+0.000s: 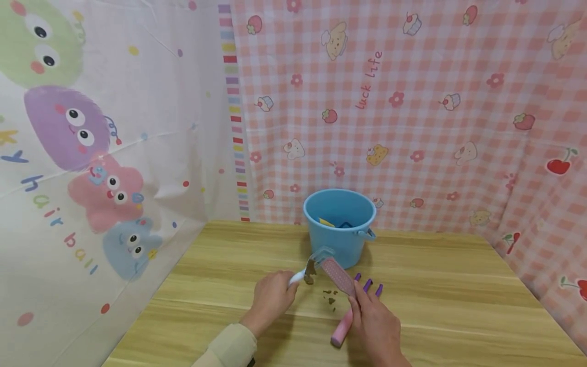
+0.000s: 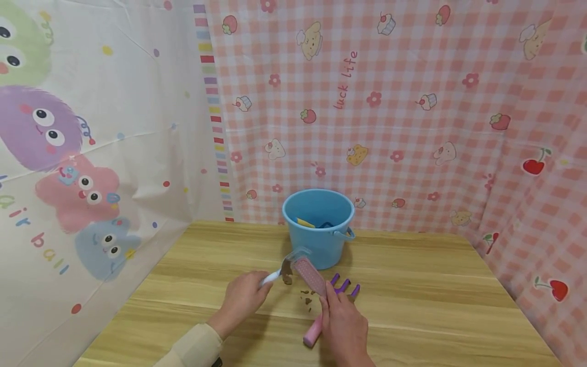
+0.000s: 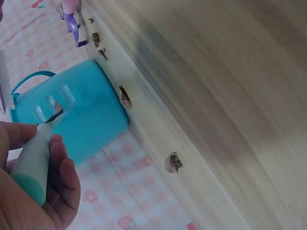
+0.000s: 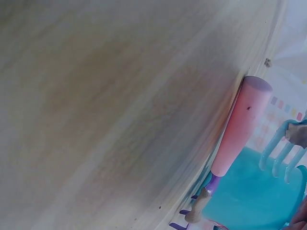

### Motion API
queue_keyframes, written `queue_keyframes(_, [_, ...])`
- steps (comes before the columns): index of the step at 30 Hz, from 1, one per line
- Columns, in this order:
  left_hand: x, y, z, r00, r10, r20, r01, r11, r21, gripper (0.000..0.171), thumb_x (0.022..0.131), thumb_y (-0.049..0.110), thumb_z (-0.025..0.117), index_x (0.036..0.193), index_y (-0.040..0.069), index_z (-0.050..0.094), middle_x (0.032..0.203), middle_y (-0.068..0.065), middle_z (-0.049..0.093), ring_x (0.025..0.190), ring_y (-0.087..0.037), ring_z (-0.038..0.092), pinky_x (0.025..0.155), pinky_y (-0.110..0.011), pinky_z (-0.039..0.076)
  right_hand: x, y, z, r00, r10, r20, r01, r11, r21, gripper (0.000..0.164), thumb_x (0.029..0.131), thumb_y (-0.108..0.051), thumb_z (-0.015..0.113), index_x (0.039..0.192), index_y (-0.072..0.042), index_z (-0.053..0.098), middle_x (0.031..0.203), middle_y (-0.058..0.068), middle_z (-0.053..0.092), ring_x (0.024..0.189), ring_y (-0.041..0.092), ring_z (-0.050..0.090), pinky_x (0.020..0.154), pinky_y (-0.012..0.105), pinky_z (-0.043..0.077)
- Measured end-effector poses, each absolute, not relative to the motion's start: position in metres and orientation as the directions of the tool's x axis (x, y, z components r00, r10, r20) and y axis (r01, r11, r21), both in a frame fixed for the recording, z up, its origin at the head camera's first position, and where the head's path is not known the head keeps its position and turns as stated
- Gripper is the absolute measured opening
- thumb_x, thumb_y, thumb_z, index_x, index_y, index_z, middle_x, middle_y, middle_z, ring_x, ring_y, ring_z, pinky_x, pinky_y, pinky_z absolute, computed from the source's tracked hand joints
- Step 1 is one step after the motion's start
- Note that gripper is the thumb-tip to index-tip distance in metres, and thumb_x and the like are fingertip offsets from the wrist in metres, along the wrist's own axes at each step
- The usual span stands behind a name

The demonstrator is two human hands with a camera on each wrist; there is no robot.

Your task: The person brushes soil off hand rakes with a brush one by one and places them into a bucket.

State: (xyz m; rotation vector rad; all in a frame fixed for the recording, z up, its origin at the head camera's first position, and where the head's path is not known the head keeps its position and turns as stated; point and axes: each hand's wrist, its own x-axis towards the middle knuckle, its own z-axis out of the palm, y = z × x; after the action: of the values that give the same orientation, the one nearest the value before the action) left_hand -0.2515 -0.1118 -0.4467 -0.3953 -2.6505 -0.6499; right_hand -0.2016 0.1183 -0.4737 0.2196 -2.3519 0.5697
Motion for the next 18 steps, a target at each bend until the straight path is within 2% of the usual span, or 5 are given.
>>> queue_keyframes(2, [-0.2518, -0.1120, -0.4470, -0.894, 0.170, 0.415, 0.350, 0.844, 0.407, 0.015, 0.091, 0.018, 0.067, 0.077, 0.014, 0.067, 0.058, 0.008, 0.047, 0.048, -0.007, 0.040, 0.044, -0.027, 0.033, -0.2014, 0.1181, -0.4743, -0.740, -0.001, 0.673, -0.307, 0.890, -0.336, 0.037, 0.088, -0.018, 0.073, 0.124, -0.007, 0.068, 0.084, 0.006, 0.065, 0.055, 0.021, 0.055, 0.044, 0.036, 0.040])
queue_keyframes(5, [-0.2518, -0.1126, -0.4481, -0.902, 0.161, 0.401, 0.346, 0.825, 0.447, 0.010, 0.091, 0.019, 0.067, 0.089, 0.010, 0.071, 0.059, 0.009, 0.050, 0.047, -0.006, 0.040, 0.044, -0.026, 0.034, -0.2014, 0.1179, -0.4751, -0.720, -0.004, 0.694, -0.319, 0.889, -0.327, 0.037, 0.087, -0.017, 0.073, 0.122, -0.007, 0.069, 0.082, 0.006, 0.064, 0.054, 0.021, 0.053, 0.043, 0.036, 0.040])
queue_keyframes(9, [-0.2509, -0.1137, -0.4488, -0.915, 0.161, 0.370, 0.341, 0.797, 0.499, 0.021, 0.087, 0.018, 0.072, 0.106, 0.007, 0.072, 0.064, 0.007, 0.056, 0.049, -0.006, 0.041, 0.046, -0.026, 0.035, -0.2013, 0.1176, -0.4757, -0.702, -0.006, 0.713, -0.332, 0.887, -0.320, 0.037, 0.086, -0.016, 0.074, 0.121, -0.007, 0.069, 0.080, 0.005, 0.064, 0.053, 0.020, 0.053, 0.043, 0.035, 0.039])
queue_keyframes(14, [-0.2498, -0.1141, -0.4480, -0.912, 0.197, 0.359, 0.366, 0.784, 0.500, 0.021, 0.085, 0.018, 0.077, 0.104, 0.009, 0.074, 0.072, 0.004, 0.064, 0.053, -0.006, 0.045, 0.048, -0.025, 0.037, -0.2014, 0.1170, -0.4750, -0.700, -0.008, 0.714, -0.337, 0.886, -0.320, 0.037, 0.086, -0.016, 0.074, 0.121, -0.007, 0.069, 0.082, 0.006, 0.065, 0.054, 0.021, 0.055, 0.043, 0.036, 0.039])
queue_keyframes(18, [-0.2490, -0.1135, -0.4462, -0.905, 0.227, 0.360, 0.386, 0.795, 0.468, 0.016, 0.088, 0.020, 0.074, 0.102, 0.011, 0.075, 0.076, 0.004, 0.067, 0.056, -0.005, 0.048, 0.049, -0.026, 0.038, -0.2020, 0.1166, -0.4738, -0.695, -0.016, 0.719, -0.350, 0.881, -0.319, 0.037, 0.086, -0.015, 0.074, 0.121, -0.006, 0.069, 0.084, 0.006, 0.067, 0.056, 0.023, 0.058, 0.044, 0.037, 0.041])
